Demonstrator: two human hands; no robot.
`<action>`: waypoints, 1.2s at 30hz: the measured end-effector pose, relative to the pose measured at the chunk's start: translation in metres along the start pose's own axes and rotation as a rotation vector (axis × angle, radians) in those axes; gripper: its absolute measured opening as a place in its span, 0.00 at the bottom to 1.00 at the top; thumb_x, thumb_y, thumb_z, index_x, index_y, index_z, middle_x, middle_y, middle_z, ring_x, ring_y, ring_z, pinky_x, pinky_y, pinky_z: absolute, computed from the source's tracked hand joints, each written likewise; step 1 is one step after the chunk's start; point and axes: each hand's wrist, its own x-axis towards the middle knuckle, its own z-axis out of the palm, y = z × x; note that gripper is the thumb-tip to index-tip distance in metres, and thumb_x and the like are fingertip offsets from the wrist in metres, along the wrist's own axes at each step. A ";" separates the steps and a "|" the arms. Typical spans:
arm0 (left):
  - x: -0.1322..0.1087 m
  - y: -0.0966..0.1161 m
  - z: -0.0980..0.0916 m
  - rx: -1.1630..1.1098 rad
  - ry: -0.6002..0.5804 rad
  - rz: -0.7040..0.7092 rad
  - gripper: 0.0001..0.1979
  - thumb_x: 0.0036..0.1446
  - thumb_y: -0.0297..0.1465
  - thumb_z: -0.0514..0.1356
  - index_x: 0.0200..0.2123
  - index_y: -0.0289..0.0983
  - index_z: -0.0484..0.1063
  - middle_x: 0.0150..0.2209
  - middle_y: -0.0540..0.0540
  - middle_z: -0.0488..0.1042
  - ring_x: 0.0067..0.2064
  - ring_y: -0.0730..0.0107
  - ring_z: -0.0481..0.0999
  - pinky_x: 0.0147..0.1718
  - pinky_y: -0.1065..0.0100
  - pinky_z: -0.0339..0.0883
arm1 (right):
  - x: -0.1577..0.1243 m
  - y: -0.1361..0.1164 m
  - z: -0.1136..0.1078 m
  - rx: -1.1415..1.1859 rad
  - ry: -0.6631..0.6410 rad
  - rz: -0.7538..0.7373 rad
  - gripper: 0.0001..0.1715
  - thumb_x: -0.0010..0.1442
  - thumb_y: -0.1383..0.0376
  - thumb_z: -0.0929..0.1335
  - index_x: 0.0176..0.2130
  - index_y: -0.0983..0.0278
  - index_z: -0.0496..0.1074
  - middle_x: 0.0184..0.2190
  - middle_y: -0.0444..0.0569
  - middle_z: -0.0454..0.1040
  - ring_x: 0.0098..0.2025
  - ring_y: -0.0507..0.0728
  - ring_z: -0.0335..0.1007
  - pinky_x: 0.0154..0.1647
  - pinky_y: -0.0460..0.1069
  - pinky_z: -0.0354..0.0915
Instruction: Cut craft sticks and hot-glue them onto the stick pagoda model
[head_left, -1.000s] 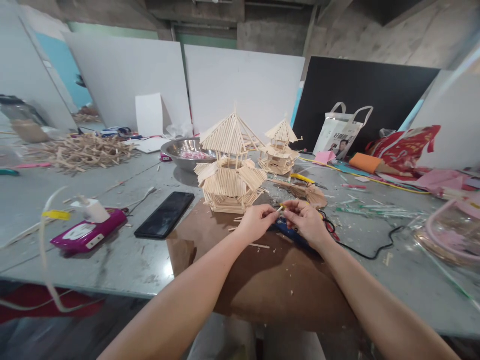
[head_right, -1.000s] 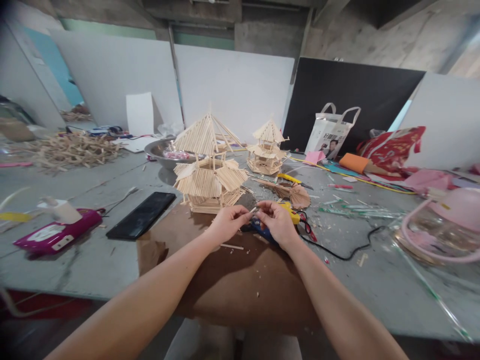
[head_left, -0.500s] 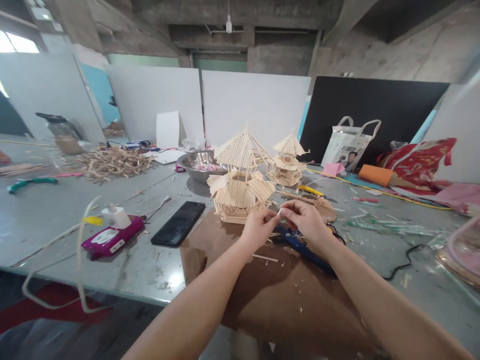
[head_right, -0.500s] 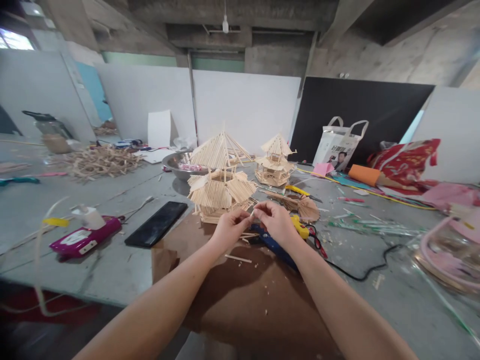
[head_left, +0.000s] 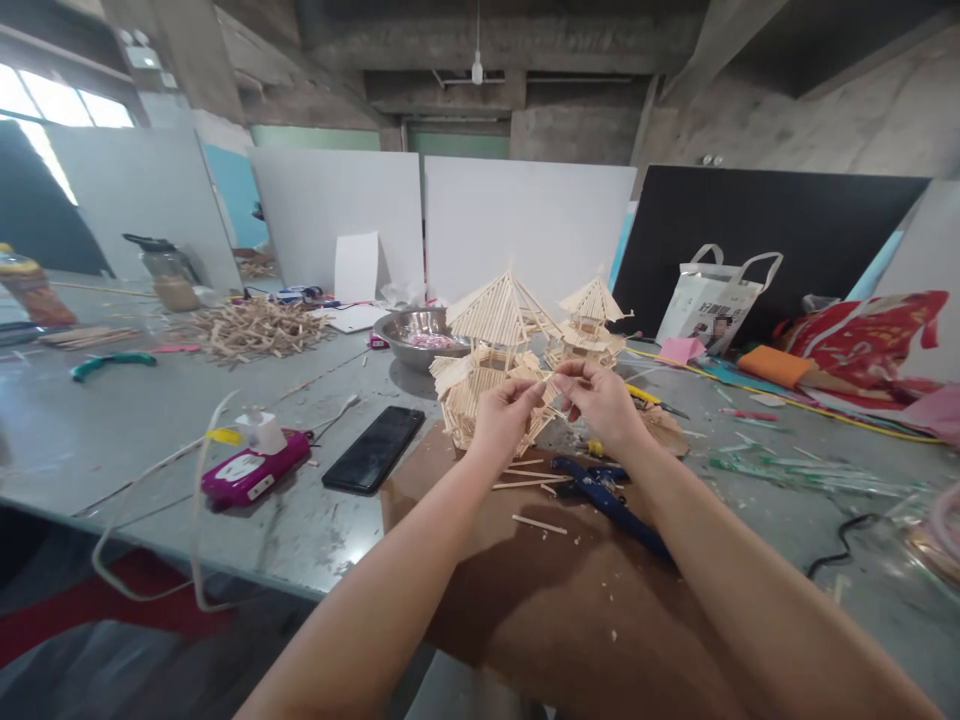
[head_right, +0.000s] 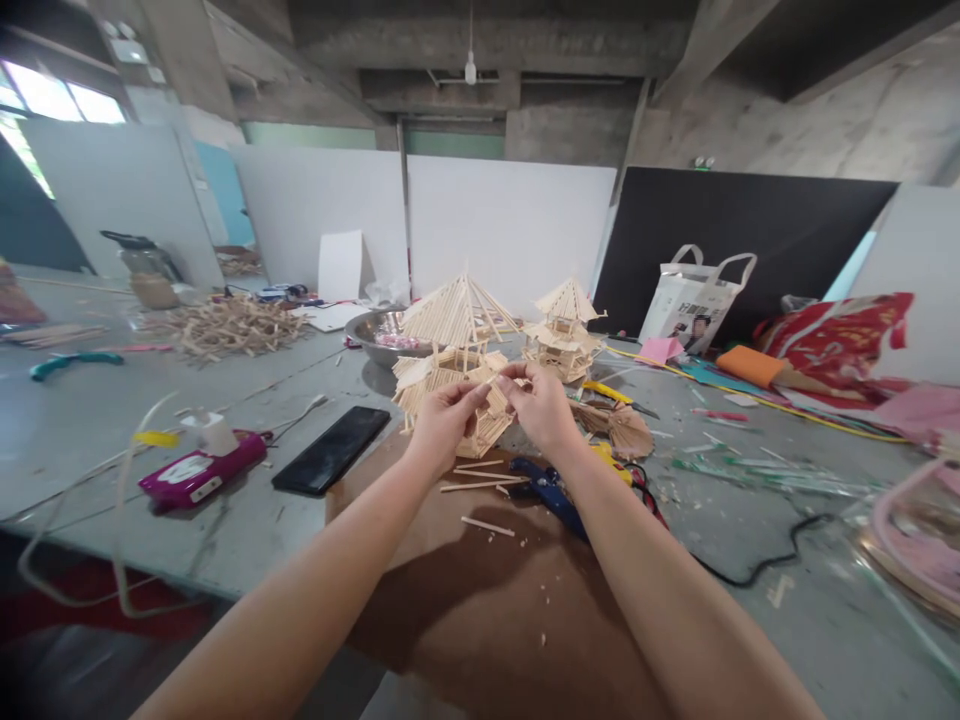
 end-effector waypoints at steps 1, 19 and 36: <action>0.003 0.001 0.000 -0.065 0.038 -0.010 0.12 0.39 0.37 0.59 0.22 0.32 0.67 0.18 0.53 0.65 0.12 0.86 0.55 0.10 0.78 0.46 | -0.001 -0.001 0.000 0.016 0.018 0.000 0.16 0.44 0.57 0.65 0.32 0.65 0.63 0.15 0.39 0.62 0.15 0.47 0.57 0.14 0.43 0.56; 0.027 0.006 0.022 -0.634 0.317 -0.189 0.10 0.38 0.31 0.61 0.22 0.34 0.61 0.17 0.56 0.63 0.11 0.88 0.54 0.10 0.78 0.44 | -0.067 0.058 -0.027 0.020 -0.034 0.277 0.15 0.46 0.55 0.64 0.28 0.66 0.65 0.13 0.40 0.62 0.15 0.47 0.55 0.17 0.43 0.53; 0.031 0.009 0.028 -0.520 0.314 -0.162 0.13 0.38 0.37 0.60 0.24 0.34 0.63 0.18 0.55 0.64 0.11 0.88 0.53 0.10 0.77 0.43 | -0.074 0.061 -0.021 -0.224 -0.094 0.154 0.14 0.49 0.57 0.62 0.30 0.65 0.67 0.16 0.41 0.63 0.18 0.49 0.57 0.20 0.45 0.55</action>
